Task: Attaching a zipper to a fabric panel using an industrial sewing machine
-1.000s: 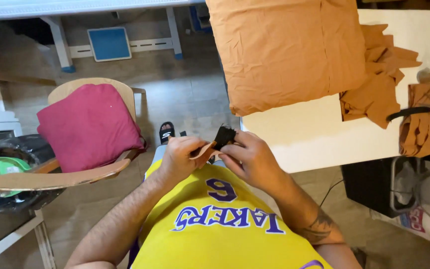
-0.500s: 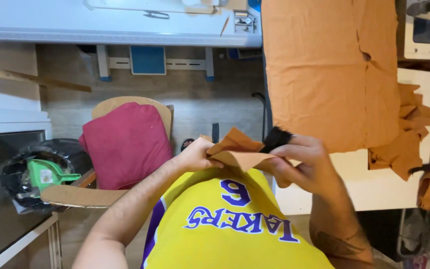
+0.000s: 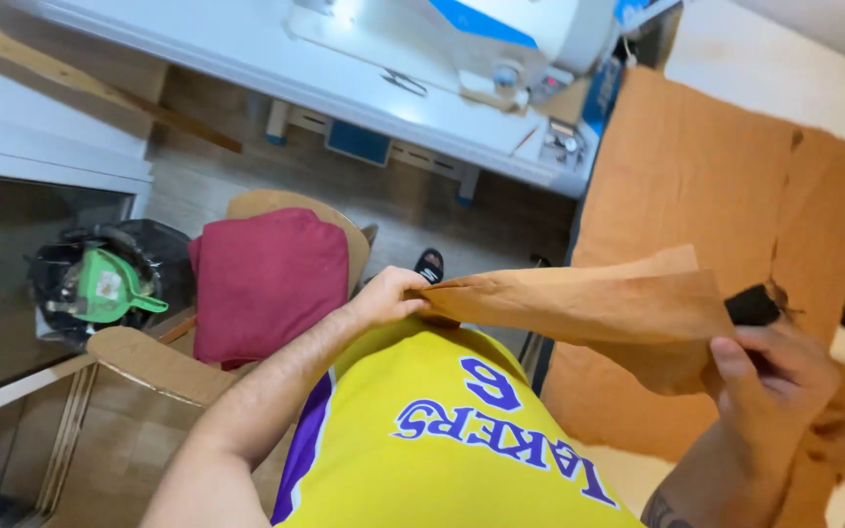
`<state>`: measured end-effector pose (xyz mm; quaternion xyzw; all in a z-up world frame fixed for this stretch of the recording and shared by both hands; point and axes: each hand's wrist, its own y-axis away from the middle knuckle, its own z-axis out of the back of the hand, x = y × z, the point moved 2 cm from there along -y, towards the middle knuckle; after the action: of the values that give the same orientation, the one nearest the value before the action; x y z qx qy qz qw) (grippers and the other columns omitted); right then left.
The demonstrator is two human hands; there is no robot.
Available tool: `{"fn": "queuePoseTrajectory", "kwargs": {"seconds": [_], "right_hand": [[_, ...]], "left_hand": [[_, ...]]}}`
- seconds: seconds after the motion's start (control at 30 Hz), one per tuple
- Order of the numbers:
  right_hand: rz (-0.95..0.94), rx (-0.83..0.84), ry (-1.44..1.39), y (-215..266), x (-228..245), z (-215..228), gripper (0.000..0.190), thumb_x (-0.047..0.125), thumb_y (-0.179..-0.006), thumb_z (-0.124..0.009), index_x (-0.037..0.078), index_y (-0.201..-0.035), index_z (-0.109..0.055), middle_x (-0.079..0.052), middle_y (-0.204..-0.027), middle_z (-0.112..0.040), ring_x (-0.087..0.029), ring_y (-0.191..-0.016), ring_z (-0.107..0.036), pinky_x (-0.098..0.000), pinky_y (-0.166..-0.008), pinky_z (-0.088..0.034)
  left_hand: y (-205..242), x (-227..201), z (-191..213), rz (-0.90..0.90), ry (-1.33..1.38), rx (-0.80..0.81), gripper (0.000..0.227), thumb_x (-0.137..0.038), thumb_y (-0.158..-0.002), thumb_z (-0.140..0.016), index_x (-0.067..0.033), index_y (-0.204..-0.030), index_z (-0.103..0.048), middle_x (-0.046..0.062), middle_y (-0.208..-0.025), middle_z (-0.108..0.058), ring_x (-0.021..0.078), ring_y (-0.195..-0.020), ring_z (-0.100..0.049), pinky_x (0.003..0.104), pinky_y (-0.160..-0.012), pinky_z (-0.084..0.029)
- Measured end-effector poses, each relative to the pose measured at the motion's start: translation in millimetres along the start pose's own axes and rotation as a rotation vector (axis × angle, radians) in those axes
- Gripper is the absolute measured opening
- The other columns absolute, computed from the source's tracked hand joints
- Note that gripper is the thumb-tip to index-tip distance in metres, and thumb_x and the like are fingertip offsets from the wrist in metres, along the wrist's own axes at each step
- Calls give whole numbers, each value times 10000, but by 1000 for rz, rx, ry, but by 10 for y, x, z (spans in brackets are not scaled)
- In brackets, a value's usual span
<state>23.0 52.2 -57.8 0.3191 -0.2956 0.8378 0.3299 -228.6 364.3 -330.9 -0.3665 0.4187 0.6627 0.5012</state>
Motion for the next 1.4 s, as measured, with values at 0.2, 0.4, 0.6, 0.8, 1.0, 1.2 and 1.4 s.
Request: {"fn": "queuePoseTrajectory", "kwargs": {"seconds": [0.2, 0.4, 0.6, 0.8, 1.0, 1.2, 1.4], "right_hand": [[-53, -119, -288, -667, -821, -274, 143, 150, -966, -678, 62, -941, -568, -4, -904, -491, -138, -923, -507, -322, -967, -411], [-128, -111, -800, -1293, -922, -1060, 130, 174, -940, -743, 89, -937, -645, 50, -845, -573, -89, -859, -587, -330, -866, -522], [-249, -56, -950, -1440, -1105, -1730, 147, 128, -989, -703, 79, -868, -637, -58, -716, -626, -119, -676, -664, -233, -717, -559], [-451, -40, -960, -1349, -1107, -2285, 113, 65, -980, -670, 66, -869, -648, -67, -729, -659, -141, -685, -686, -280, -725, -604], [-534, 52, -898, -1392, -617, -2801, 63, 61, -967, -688, 48, -906, -697, -92, -786, -708, -151, -740, -706, -301, -746, -621], [-607, 143, -797, -1693, -870, -3997, 62, 85, -969, -709, 45, -925, -724, -112, -796, -731, -166, -723, -718, -304, -694, -609], [-774, 222, -723, -2065, 130, -5306, 71, 67, -917, -756, 15, -870, -748, -101, -751, -703, -165, -678, -664, -336, -647, -584]], "left_hand": [[46, -537, 801, 91, -203, -193, 135, -86, -965, -600, -59, -1063, -690, 133, -1042, -741, 312, -944, -688, 410, -855, -568], [490, -941, 1554, -4, -337, -580, 302, -23, -898, -470, 10, -1115, -678, 172, -961, -698, 330, -871, -671, 420, -764, -567], [729, -841, 1944, 156, -503, -708, 349, -417, -1069, -583, -138, -864, -631, 131, -728, -637, 367, -767, -693, 442, -701, -543], [686, -701, 2163, 235, -658, -736, 458, -497, -1069, -569, -124, -804, -595, 155, -679, -620, 403, -734, -688, 487, -641, -538], [681, -199, 2575, 319, -628, -713, 496, -550, -1023, -602, -126, -769, -576, 145, -643, -606, 387, -680, -681, 460, -606, -522], [739, 726, 3373, 381, -541, -691, 448, -477, -1016, -642, -110, -764, -591, 135, -643, -631, 368, -685, -695, 429, -611, -517], [849, 1499, 4634, 609, -588, -498, 368, -439, -960, -663, -124, -771, -647, 119, -682, -695, 374, -741, -717, 470, -646, -536]]}}
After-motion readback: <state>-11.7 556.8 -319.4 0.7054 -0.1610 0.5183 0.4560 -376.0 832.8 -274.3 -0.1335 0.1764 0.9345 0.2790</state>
